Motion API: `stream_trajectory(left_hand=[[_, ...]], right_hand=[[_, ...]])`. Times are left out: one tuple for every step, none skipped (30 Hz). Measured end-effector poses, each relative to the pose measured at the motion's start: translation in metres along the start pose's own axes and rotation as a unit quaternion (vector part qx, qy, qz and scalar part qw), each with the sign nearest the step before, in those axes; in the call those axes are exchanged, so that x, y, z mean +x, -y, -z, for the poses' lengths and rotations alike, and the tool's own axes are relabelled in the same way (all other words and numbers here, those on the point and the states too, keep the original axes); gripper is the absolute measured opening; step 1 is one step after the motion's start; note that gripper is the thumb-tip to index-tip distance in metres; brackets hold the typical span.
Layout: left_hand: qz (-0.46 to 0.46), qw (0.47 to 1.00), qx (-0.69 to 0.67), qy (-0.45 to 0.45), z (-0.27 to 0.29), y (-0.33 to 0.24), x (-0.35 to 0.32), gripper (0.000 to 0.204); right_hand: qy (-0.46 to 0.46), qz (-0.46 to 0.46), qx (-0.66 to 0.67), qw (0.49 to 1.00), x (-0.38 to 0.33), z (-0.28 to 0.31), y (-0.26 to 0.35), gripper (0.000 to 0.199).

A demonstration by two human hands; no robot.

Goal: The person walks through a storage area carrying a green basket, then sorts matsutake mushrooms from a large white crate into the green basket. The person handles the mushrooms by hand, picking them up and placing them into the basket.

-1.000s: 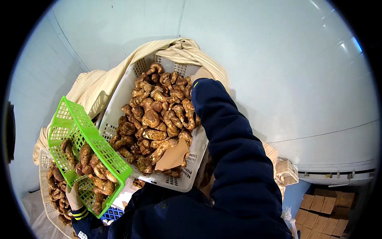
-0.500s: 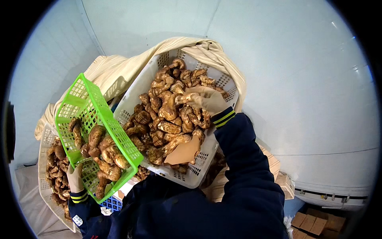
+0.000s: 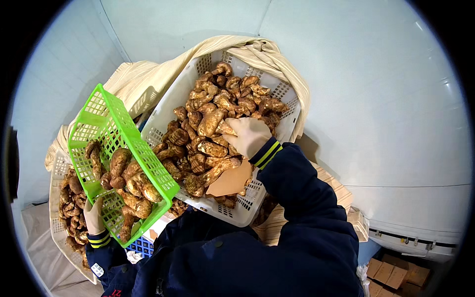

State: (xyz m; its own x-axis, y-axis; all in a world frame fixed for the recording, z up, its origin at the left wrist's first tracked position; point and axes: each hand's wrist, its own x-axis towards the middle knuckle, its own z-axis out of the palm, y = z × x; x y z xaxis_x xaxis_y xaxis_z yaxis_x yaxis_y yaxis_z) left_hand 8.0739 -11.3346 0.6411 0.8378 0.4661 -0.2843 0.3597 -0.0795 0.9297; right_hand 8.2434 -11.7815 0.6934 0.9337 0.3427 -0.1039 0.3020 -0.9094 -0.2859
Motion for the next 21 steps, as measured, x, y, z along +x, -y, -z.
stream_trajectory(left_hand=[[0.0,1.0,-0.011,0.002,-0.003,-0.004,-0.003,0.03],[0.0,1.0,-0.021,0.004,-0.004,-0.007,-0.004,0.03],[0.007,1.0,-0.019,0.004,-0.004,-0.009,-0.004,0.03],[0.015,1.0,-0.019,0.004,-0.004,-0.008,-0.002,0.031],[0.022,1.0,-0.018,0.005,-0.004,-0.008,-0.001,0.031],[0.013,1.0,-0.012,0.006,-0.004,-0.008,-0.001,0.032],[0.004,1.0,-0.005,0.007,-0.004,-0.008,-0.001,0.032],[-0.004,1.0,0.0,0.009,-0.004,-0.006,0.0,0.032],[-0.005,1.0,-0.002,0.01,-0.003,-0.005,0.001,0.032],[-0.003,1.0,-0.001,0.008,-0.002,-0.004,0.001,0.032],[0.0,1.0,0.0,0.008,-0.001,-0.003,0.001,0.032],[0.003,1.0,0.001,0.008,0.0,-0.001,0.0,0.032],[0.011,1.0,-0.004,0.01,-0.001,-0.004,0.0,0.032],[0.012,1.0,-0.009,0.011,-0.003,-0.007,-0.002,0.032],[0.015,1.0,-0.015,0.009,-0.004,-0.008,-0.003,0.032],[0.018,1.0,-0.021,0.007,-0.005,-0.009,-0.004,0.032],[0.012,1.0,-0.021,0.009,-0.004,-0.008,-0.004,0.032],[0.007,1.0,-0.02,0.011,-0.004,-0.006,-0.004,0.032],[0.001,1.0,-0.02,0.012,-0.004,-0.007,-0.005,0.032],[-0.001,1.0,-0.008,0.012,-0.004,-0.008,-0.005,0.032],[-0.003,1.0,0.003,0.014,-0.006,-0.009,-0.003,0.032]], right_hand=[[-0.031,0.016,0.045,0.998,-0.001,-0.002,0.0,0.044],[-0.061,0.032,0.09,0.994,-0.001,-0.002,0.0,0.044],[0.003,-0.046,0.259,0.965,-0.001,0.001,-0.002,0.04],[0.069,-0.077,0.416,0.903,-0.003,0.009,-0.001,0.041],[0.099,-0.087,0.53,0.838,-0.004,0.01,-0.006,0.04],[0.127,-0.095,0.633,0.757,-0.004,0.008,-0.01,0.039],[0.082,-0.043,0.618,0.78,-0.001,-0.005,-0.02,0.039],[0.037,0.008,0.598,0.8,0.004,-0.017,-0.023,0.04],[0.036,0.036,0.627,0.777,0.004,-0.024,-0.031,0.042],[0.04,0.065,0.657,0.75,0.006,-0.026,-0.031,0.043],[0.087,0.068,0.731,0.674,0.0,-0.01,-0.017,0.046],[0.134,0.07,0.794,0.589,-0.002,-0.002,-0.01,0.049],[0.224,0.094,0.829,0.504,0.005,-0.008,-0.022,0.057],[0.227,0.06,0.833,0.501,0.005,-0.015,-0.032,0.059],[0.232,0.023,0.835,0.499,0.006,-0.015,-0.031,0.061],[0.238,-0.013,0.835,0.496,0.006,-0.016,-0.03,0.063],[0.204,-0.036,0.837,0.507,0.005,-0.013,-0.023,0.063],[0.169,-0.059,0.837,0.517,0.002,-0.009,-0.014,0.063],[0.135,-0.08,0.836,0.526,0.001,-0.007,-0.007,0.063],[0.158,-0.05,0.826,0.538,0.002,-0.009,-0.012,0.06],[0.181,-0.021,0.815,0.55,0.004,-0.013,-0.021,0.057]])
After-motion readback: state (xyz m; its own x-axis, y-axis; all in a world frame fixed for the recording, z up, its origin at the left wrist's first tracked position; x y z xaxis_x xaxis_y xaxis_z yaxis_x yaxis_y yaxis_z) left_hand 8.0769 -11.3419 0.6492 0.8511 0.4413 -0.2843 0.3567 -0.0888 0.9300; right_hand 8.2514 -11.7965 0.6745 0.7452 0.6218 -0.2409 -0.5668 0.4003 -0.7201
